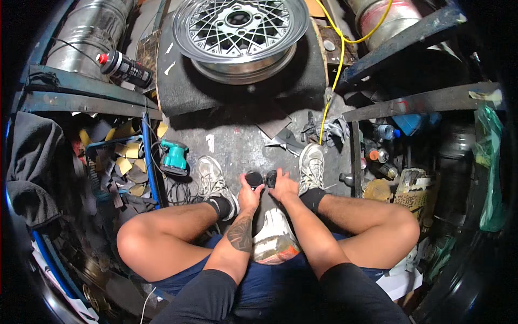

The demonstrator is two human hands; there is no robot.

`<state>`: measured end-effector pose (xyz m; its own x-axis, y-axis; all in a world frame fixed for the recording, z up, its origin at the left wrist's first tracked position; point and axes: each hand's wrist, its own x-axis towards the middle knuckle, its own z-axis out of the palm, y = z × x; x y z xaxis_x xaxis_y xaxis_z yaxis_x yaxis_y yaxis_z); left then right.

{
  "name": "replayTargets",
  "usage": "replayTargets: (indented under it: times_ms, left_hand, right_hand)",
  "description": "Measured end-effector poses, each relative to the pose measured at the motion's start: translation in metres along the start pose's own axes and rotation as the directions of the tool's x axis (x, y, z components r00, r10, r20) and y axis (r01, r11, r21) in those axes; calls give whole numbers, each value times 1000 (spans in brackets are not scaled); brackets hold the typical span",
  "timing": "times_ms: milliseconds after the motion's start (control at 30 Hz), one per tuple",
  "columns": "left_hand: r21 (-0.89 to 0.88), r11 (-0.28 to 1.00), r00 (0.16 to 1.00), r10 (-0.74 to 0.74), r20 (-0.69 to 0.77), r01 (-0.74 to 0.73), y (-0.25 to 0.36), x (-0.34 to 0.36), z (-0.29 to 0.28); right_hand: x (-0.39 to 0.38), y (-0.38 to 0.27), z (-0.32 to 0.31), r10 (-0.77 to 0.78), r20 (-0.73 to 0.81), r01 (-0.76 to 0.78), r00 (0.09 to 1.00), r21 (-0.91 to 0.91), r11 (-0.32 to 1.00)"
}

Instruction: Cleaning and detailing a car wheel center cap using various hand tools.

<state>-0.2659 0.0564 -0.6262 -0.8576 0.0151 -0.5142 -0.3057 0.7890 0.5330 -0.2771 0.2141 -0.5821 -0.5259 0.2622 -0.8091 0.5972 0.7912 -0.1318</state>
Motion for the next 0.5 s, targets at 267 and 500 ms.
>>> replayTargets:
  times_ms: [267, 500]
  left_hand:
    - [-88, 974, 957, -184, 226, 208, -3, -3, 2]
    - [-766, 466, 851, -486, 198, 444, -54, -14, 20]
  right_hand:
    - [51, 1, -64, -101, 221, 151, 970, -226, 962]
    - [63, -39, -32, -407, -611, 609, 680, 159, 777]
